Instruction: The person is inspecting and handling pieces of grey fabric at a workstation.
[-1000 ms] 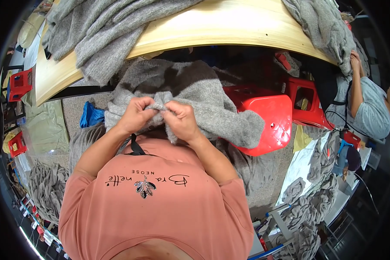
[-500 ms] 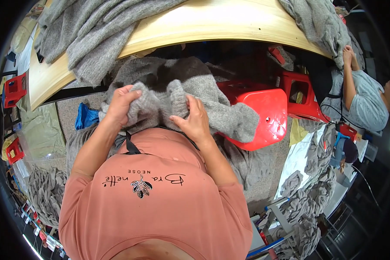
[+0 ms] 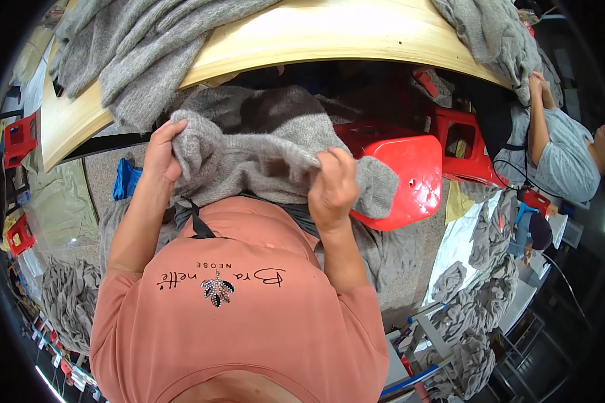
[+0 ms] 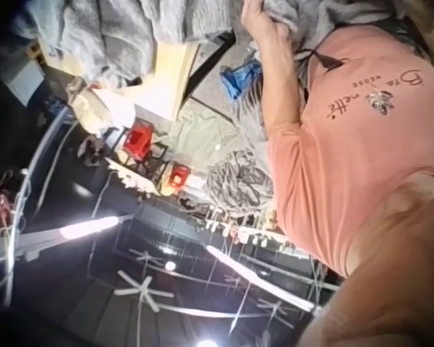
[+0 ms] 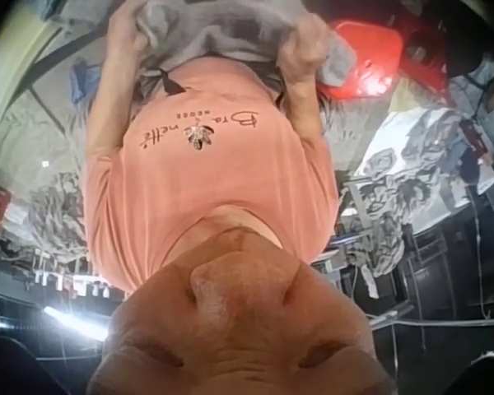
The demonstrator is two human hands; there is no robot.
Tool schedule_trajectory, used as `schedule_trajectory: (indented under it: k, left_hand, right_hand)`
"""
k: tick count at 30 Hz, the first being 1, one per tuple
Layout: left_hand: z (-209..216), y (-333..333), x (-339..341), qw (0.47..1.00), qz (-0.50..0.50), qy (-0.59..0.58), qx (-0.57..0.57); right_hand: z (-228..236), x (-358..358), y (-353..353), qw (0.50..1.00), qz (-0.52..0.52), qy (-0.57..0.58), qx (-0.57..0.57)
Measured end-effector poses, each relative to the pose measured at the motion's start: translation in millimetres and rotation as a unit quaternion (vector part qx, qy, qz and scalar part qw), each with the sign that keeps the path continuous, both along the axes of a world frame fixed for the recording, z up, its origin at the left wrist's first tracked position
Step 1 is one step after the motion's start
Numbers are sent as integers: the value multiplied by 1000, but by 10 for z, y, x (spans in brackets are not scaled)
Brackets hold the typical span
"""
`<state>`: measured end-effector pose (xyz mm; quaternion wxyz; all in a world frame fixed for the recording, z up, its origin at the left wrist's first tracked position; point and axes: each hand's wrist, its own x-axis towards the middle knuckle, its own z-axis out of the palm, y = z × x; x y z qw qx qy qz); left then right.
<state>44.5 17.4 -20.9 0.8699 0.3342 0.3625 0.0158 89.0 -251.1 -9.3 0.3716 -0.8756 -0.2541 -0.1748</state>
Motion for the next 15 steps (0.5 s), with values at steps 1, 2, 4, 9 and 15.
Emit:
schedule_trajectory:
  k: [1, 2, 4, 9, 15]
  left_hand:
    - [-1, 8, -2, 1000, 10, 8, -18]
    - [3, -29, 4, 1000, 11, 7, -20]
    - [46, -186, -1, 999, -25, -17, -15]
    - [188, -429, 29, 995, -94, -32, 3]
    - [30, -396, -45, 986, -161, -13, 42]
  right_hand:
    - [113, 15, 1, 999, -1, -23, 34]
    - [219, -3, 33, 999, 0, -25, 33]
    - [404, -73, 175, 991, 58, 63, 104]
    - [152, -196, 484, 974, 159, 126, 103]
    - [120, -262, 709, 883, 441, 148, 59]
